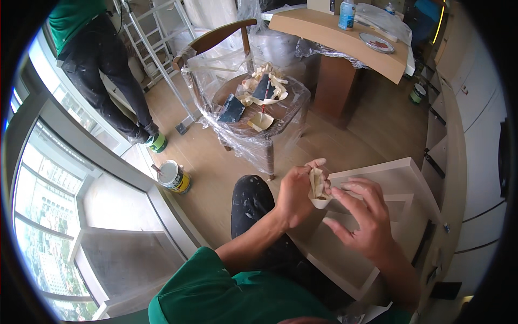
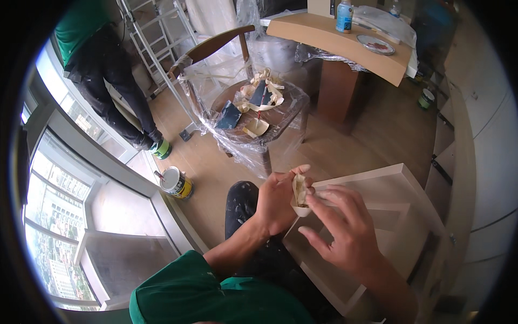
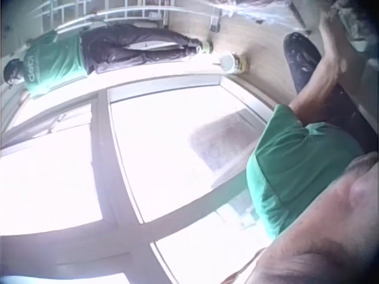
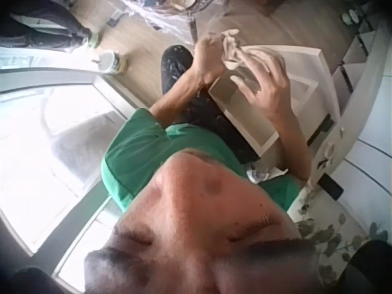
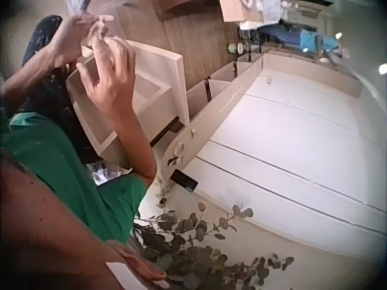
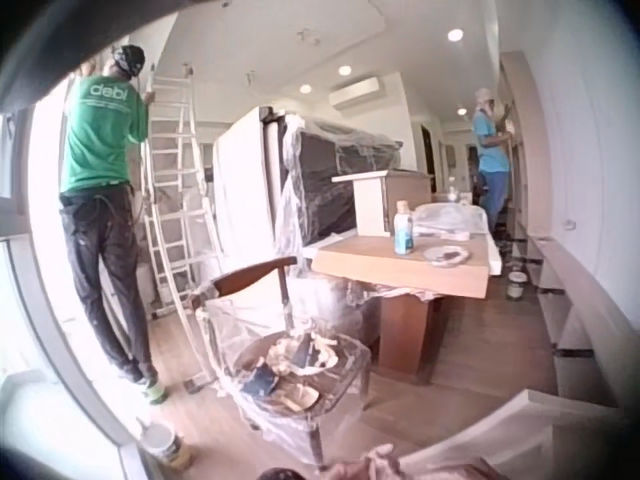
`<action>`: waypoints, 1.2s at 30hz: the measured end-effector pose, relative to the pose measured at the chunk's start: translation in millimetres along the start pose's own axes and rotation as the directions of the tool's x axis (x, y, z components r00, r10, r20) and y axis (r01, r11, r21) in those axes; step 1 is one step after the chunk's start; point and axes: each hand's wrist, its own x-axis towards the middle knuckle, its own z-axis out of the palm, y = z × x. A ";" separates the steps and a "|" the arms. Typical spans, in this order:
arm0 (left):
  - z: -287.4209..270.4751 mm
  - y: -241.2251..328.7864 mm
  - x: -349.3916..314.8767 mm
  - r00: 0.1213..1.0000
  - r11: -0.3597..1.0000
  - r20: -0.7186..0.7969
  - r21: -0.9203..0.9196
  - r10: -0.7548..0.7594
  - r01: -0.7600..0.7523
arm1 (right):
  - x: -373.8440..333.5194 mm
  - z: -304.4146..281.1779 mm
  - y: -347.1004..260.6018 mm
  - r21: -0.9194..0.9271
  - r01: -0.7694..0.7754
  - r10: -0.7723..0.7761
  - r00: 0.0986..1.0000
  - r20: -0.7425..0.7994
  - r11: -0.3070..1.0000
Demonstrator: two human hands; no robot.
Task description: The person uses a paintbrush to apply a substance to the edges of a wooden board, then peels off protective tape from the edges of a small wooden cabinet, using a tool to assist with the peeling.
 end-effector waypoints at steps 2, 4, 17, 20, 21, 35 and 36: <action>41.1 7.5 -13.4 0.976 0.978 0.066 0.016 -0.208 0.208 | 10.7 1.2 -0.1 -0.068 0.078 -0.073 0.995 0.064 0.995; 47.4 3.7 -18.3 0.968 0.976 0.129 0.038 -0.217 0.214 | 7.6 4.1 13.7 -0.084 0.088 -0.085 0.996 0.040 0.993; -53.4 113.9 93.6 0.853 0.439 -0.054 0.873 0.519 -0.211 | -5.3 11.3 17.9 0.116 0.066 -0.072 0.996 0.043 0.991; -123.2 208.0 181.7 0.719 0.232 -0.013 0.951 0.695 -0.206 | -6.4 18.6 18.5 0.059 0.118 -0.124 0.986 0.113 0.991; -141.8 238.7 206.8 0.647 0.128 0.025 0.974 0.762 -0.189 | -5.1 20.2 20.2 0.059 0.122 -0.129 0.982 0.135 0.991; -226.0 347.5 289.5 0.502 -0.316 0.038 0.817 0.864 0.483 | -14.5 21.3 38.1 0.116 0.010 -0.041 0.961 0.273 0.993; -233.6 351.1 291.1 0.521 -0.360 0.072 0.802 0.851 0.477 | -14.1 20.4 38.1 0.113 0.001 -0.033 0.961 0.274 0.994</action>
